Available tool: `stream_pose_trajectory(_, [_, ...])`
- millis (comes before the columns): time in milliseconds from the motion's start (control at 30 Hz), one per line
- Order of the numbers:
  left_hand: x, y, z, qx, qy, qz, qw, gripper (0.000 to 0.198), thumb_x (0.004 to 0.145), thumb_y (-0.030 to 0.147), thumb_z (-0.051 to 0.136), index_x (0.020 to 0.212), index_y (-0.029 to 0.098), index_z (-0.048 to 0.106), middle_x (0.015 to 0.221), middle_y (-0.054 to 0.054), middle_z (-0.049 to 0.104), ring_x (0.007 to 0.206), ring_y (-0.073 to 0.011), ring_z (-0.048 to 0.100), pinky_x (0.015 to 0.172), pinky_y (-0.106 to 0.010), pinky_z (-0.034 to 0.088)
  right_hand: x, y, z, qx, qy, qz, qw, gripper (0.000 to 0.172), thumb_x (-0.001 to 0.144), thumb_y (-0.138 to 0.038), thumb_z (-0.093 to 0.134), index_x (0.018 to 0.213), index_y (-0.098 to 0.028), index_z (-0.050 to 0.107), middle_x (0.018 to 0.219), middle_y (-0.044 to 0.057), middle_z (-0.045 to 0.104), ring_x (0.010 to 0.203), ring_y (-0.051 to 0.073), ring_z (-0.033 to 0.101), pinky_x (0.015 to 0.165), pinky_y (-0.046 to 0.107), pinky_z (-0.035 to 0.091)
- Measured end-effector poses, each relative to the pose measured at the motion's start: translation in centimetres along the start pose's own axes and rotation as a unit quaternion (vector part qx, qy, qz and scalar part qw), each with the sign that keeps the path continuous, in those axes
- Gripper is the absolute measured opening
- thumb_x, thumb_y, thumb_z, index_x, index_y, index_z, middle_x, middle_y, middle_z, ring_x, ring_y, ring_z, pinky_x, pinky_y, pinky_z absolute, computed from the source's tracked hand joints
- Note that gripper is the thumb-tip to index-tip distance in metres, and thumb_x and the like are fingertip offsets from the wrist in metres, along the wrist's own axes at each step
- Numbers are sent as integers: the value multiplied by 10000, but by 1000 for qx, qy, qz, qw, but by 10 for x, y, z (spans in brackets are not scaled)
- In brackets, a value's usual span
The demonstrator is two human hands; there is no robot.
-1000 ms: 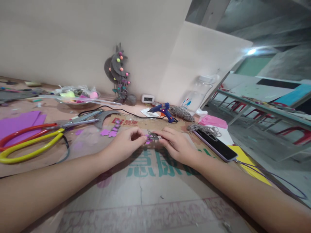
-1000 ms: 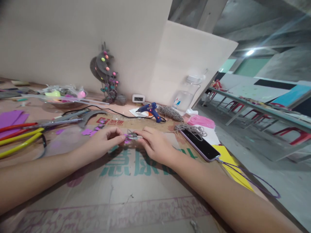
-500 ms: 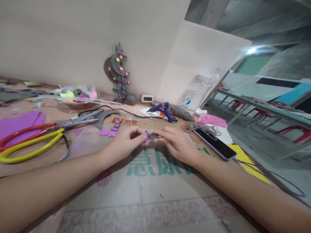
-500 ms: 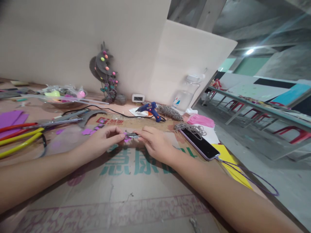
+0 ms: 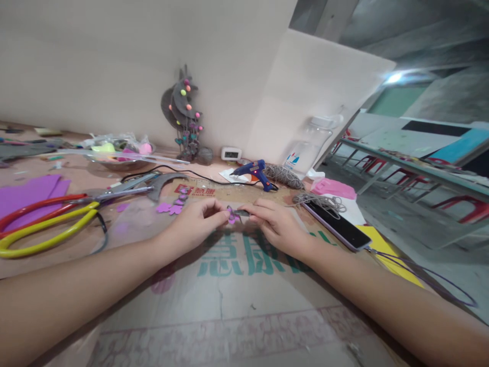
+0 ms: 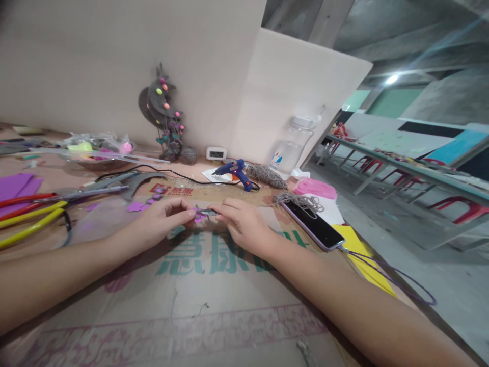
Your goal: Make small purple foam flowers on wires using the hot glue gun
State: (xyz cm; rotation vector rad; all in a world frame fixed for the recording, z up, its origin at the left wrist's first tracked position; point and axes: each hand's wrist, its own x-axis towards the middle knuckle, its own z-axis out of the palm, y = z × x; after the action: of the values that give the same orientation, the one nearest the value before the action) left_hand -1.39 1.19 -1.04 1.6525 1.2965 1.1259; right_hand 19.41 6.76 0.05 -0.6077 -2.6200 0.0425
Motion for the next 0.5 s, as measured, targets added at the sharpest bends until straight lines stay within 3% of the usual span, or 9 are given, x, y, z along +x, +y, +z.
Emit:
stream_pose_trajectory(133, [0, 0, 0, -4, -6, -5, 1000, 180, 768, 309, 534, 658, 166, 541, 630, 6, 548, 614, -138, 511, 580, -245, 391, -1, 0, 1, 31, 15, 25, 999, 320, 946, -268, 352, 1137, -161, 585, 798, 63, 575, 758, 174, 539, 670, 298, 450])
stream_pose_trajectory(267, [0, -2, 0, -25, 7, -6, 1000, 185, 772, 319, 540, 666, 168, 549, 641, 9, 549, 629, -138, 517, 603, -249, 397, -3, 0, 0, 52, 76, 66, 994, 309, 950, -274, 345, 1157, -188, 558, 867, 61, 580, 822, 177, 561, 736, 320, 467])
stream_pose_trajectory(500, [-1, -2, 1, -67, 6, 1, 998, 198, 808, 340, 532, 716, 164, 536, 655, 10, 555, 628, -126, 518, 617, -250, 408, -4, -4, -1, -4, 77, 17, 997, 278, 929, -249, 386, 1137, -156, 547, 817, 70, 548, 757, 183, 526, 691, 321, 464])
